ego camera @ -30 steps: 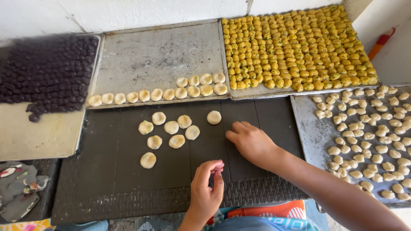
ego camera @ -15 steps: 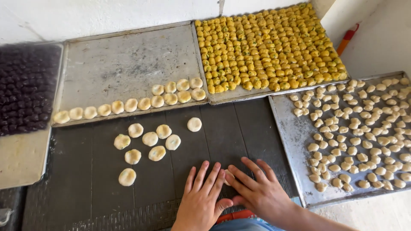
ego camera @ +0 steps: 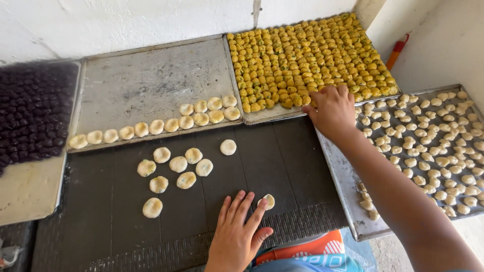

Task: The person is preparing filled pastries by placing small balls of filling onto dough circles and sealing them by hand on a work surface.

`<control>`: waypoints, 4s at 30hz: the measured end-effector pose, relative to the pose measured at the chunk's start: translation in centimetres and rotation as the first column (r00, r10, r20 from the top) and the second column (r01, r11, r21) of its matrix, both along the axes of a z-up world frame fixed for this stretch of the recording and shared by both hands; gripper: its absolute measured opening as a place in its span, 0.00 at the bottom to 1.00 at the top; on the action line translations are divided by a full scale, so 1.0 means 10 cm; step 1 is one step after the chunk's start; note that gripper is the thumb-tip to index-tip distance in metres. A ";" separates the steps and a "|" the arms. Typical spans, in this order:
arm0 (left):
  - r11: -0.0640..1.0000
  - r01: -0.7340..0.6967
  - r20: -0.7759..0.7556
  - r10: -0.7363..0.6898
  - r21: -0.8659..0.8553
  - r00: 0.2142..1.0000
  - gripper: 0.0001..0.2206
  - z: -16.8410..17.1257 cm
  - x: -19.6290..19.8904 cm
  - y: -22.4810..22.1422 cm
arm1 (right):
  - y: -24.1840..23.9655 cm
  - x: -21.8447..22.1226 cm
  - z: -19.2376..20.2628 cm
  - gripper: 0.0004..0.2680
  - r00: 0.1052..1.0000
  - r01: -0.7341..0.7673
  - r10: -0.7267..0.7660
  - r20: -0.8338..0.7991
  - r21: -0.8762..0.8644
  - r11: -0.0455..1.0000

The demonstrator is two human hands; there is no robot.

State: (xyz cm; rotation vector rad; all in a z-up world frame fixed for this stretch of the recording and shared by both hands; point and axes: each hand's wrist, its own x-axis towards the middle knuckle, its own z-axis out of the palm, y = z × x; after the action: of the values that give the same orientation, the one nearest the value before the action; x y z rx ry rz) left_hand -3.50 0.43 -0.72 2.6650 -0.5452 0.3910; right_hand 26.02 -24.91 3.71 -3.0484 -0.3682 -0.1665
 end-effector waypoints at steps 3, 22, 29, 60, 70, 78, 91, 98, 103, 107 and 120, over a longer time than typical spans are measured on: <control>1.000 0.008 -0.001 -0.008 0.000 1.000 0.28 0.00 0.00 0.01 | 0.00 0.27 -0.12 0.15 0.999 0.020 -0.024 -0.043 -0.104 0.994; 0.998 -0.059 0.045 0.058 0.038 0.997 0.27 -0.03 -0.04 -0.08 | -0.10 -0.72 0.35 0.12 0.970 -0.213 0.236 0.053 0.647 0.732; 0.944 -0.289 -0.025 0.289 -0.161 0.957 0.09 -0.03 0.29 -0.21 | 0.50 -2.17 -0.07 0.11 0.942 -0.260 0.328 0.073 0.775 0.575; 0.403 -0.276 -0.326 -0.060 -0.872 0.943 0.17 0.41 0.12 -0.27 | 0.39 -2.17 -0.20 0.11 0.764 0.422 0.539 -0.354 0.907 -0.002; 0.583 -0.161 -0.089 0.151 -0.797 0.985 0.13 0.35 0.28 -0.34 | 0.47 -2.20 -0.07 0.15 0.668 0.528 0.541 -0.511 0.838 0.140; 0.968 -0.088 0.010 0.093 -0.236 0.996 0.19 0.04 0.25 -0.08 | 0.51 -2.22 -0.49 0.07 0.880 -0.431 0.463 0.107 0.590 0.683; 0.819 -0.153 -0.223 0.031 -0.553 0.974 0.30 0.00 0.20 -0.09 | 0.67 -1.50 0.06 0.10 0.618 -0.089 0.469 -0.630 0.537 0.839; 0.833 -0.131 -0.139 0.066 -0.538 0.988 0.29 -0.23 0.10 -0.09 | 0.87 -1.55 -0.19 0.15 0.601 -0.503 0.462 -0.652 0.142 0.853; 0.801 -0.097 -0.134 0.021 -0.591 0.991 0.30 -0.11 0.11 -0.07 | 0.90 -1.47 0.14 0.14 0.465 -0.426 0.403 -0.788 0.199 0.882; 0.737 -0.077 -0.063 0.046 -0.672 0.997 0.28 0.03 0.10 -0.05 | 0.74 -1.65 -0.24 0.14 0.602 -0.545 0.552 -0.578 0.208 0.812; 0.639 -0.177 -0.077 0.182 -0.749 0.980 0.11 0.06 0.09 0.02 | 0.81 -1.57 0.06 0.04 0.623 -0.736 0.783 -0.012 0.332 0.590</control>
State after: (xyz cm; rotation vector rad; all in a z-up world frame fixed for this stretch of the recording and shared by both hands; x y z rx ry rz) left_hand -2.62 0.64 -0.08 1.8871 -0.0586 0.5404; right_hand 10.31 -16.85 4.34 -2.3030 -1.4429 0.0730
